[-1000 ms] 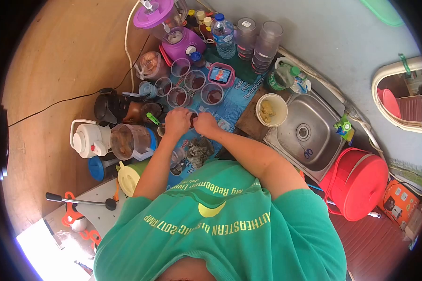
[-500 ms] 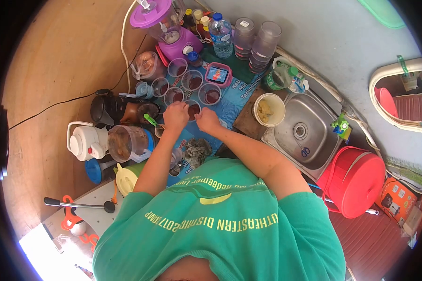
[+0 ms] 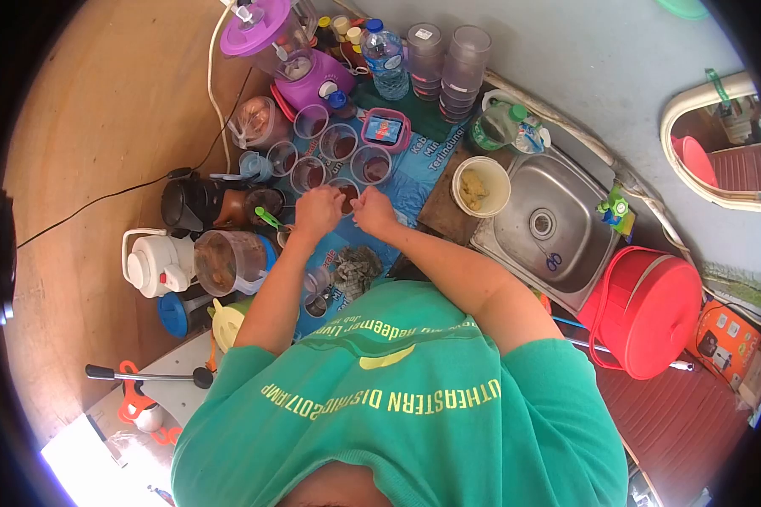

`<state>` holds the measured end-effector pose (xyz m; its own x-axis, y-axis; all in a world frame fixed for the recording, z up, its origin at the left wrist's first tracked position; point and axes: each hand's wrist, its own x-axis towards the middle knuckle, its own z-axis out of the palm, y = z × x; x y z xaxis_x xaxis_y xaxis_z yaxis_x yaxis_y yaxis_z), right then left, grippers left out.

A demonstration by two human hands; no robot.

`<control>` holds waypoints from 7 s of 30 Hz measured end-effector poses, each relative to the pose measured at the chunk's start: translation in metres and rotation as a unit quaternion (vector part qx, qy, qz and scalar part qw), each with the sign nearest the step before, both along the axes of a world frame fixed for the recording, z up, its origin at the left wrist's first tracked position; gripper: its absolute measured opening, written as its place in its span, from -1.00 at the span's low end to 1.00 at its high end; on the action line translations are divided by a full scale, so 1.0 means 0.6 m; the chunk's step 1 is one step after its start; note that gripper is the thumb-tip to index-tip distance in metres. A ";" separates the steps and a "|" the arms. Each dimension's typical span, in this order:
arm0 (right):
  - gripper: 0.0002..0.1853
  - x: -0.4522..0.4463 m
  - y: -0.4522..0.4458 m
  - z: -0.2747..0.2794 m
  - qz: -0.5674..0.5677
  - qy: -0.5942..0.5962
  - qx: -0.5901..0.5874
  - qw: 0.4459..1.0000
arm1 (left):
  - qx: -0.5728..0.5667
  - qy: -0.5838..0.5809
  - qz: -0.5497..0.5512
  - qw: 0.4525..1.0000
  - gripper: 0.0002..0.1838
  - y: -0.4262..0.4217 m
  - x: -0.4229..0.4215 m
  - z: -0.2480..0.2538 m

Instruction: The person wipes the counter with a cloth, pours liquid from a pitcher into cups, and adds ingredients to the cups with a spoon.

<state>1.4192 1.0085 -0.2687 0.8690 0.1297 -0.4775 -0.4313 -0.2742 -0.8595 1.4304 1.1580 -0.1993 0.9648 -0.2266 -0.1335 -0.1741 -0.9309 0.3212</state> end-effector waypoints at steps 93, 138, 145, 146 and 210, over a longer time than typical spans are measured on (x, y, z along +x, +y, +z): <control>-0.83 -0.005 0.026 0.013 -0.125 0.062 0.150 0.979 | 0.023 -0.002 0.008 1.000 -0.75 0.019 0.022 -0.024; -0.83 -0.003 0.029 0.001 -0.152 0.072 0.168 0.971 | -0.043 -0.051 0.080 0.995 -0.73 0.008 0.027 -0.026; -0.84 -0.003 0.030 0.000 -0.152 0.066 0.179 0.970 | -0.038 -0.056 0.084 0.994 -0.74 0.009 0.030 -0.019; -0.84 -0.002 0.030 0.000 -0.153 0.067 0.177 0.970 | -0.015 -0.030 0.024 0.999 -0.74 0.011 0.029 -0.016; -0.79 -0.734 -0.521 -0.052 -0.664 0.134 0.131 0.724 | 0.080 -0.157 -0.256 0.951 -0.32 -0.143 0.010 -0.101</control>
<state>0.9790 0.6959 -0.3002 0.1922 -0.6190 -0.7615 -0.3267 0.6913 -0.6445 1.4364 1.0724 -0.2598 0.7320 -0.6776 0.0706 -0.6808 -0.7314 0.0392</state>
